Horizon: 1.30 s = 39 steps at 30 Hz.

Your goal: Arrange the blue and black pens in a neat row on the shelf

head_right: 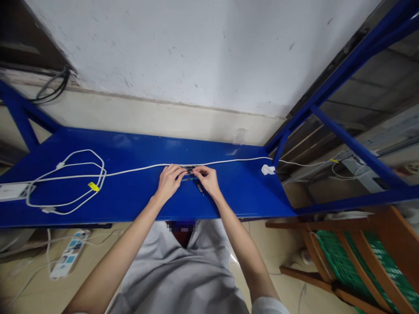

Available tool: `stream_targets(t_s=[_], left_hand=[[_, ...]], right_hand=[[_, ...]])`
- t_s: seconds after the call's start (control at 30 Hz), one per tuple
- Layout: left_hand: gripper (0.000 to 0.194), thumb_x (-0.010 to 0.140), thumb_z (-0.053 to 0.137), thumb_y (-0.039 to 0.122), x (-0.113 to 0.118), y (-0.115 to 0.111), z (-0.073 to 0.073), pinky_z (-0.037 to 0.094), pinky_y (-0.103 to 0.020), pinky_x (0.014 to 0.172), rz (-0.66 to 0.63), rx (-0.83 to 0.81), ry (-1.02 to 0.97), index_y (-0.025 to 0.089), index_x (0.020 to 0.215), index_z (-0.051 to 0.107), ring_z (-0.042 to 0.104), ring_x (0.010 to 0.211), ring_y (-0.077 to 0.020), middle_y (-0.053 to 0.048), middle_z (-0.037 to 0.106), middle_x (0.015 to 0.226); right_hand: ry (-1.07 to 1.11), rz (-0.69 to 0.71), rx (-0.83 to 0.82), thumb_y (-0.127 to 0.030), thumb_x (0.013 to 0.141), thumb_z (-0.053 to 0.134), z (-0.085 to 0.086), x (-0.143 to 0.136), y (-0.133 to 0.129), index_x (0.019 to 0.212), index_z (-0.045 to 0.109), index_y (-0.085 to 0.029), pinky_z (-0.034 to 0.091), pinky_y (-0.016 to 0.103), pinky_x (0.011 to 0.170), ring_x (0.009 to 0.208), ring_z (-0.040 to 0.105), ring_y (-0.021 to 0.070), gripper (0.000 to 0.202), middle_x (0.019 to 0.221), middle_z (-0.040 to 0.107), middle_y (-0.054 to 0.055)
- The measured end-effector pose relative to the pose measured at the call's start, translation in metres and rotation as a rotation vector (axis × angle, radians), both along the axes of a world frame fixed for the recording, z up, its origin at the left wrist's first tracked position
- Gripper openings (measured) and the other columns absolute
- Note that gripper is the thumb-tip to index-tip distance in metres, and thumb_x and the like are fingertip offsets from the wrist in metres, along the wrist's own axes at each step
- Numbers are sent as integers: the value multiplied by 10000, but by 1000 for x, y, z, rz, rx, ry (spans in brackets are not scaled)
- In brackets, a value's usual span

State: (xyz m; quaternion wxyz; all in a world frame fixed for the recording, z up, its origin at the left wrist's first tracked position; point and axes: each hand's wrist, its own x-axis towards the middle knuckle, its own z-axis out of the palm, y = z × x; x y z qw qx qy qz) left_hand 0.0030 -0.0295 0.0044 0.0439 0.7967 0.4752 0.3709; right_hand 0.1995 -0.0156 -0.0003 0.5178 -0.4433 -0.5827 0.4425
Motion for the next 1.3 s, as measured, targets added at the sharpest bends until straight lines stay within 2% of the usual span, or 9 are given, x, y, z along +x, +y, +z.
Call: stream_targets(t_s=[0.23,0.37,0.47,0.57,0.73,0.87,1.03,1.13,1.3], left_hand=[[274,1078,456,304,4,-4,3,444,-390,845,-69,33,124,212,1144,706,641,1018,-249,-91,724,1069],[313,1090,414,300,7,-7,5,449,-379,808,-117,41,208,193,1085,708,636,925,-244,-82,704,935],[333,1094,393,298,8,-8,5,462,-377,799,-136,38,188,190,1100,708,639,903,-237,-84,702,933],[349,1093,377,287,7,-8,3,477,-381,799,-148,38,162,194,1146,710,641,900,-234,-90,701,944],[344,1084,395,266,5,-6,1,464,-391,775,-152,37,163,195,1091,732,625,878,-238,-85,695,900],[343,1089,410,293,3,-6,2,446,-388,777,-98,30,132,203,1086,741,615,897,-235,-80,718,929],[336,1088,436,319,2,-5,3,432,-382,787,-60,32,83,213,1062,754,610,921,-234,-72,717,929],[325,1083,449,316,2,-5,2,421,-388,795,-63,27,90,218,1061,758,604,945,-240,-71,715,935],[310,1070,486,330,2,-5,0,395,-399,785,-16,9,57,218,1010,768,595,934,-250,-69,709,887]], right_hand=[[-13,27,-24,-524,812,777,1,-2,-3,841,699,-213,556,315,652,628,682,192,322,747,759,43],[-116,64,47,-552,834,767,0,-1,-6,768,715,-208,519,308,653,625,661,191,354,686,726,31],[-215,21,91,-597,838,756,0,1,-8,731,738,-210,480,300,619,585,601,179,402,633,686,17],[-260,-13,128,-617,845,746,1,1,-9,733,763,-213,478,306,638,613,599,187,419,658,693,25],[-280,12,181,-594,863,747,4,0,-9,748,784,-232,502,333,717,682,641,215,383,690,711,37],[-301,-101,179,-573,891,729,4,3,-20,867,790,-227,512,336,733,721,667,223,351,832,759,54],[-674,-230,223,-525,981,637,2,8,-50,993,757,-248,476,323,719,817,647,230,302,899,702,62],[-861,-212,262,-451,1021,593,1,6,-61,973,743,-259,459,333,697,876,622,245,249,956,669,80],[-1023,-118,374,-335,1071,496,2,4,-64,987,722,-236,444,394,797,922,578,276,261,973,681,108]])
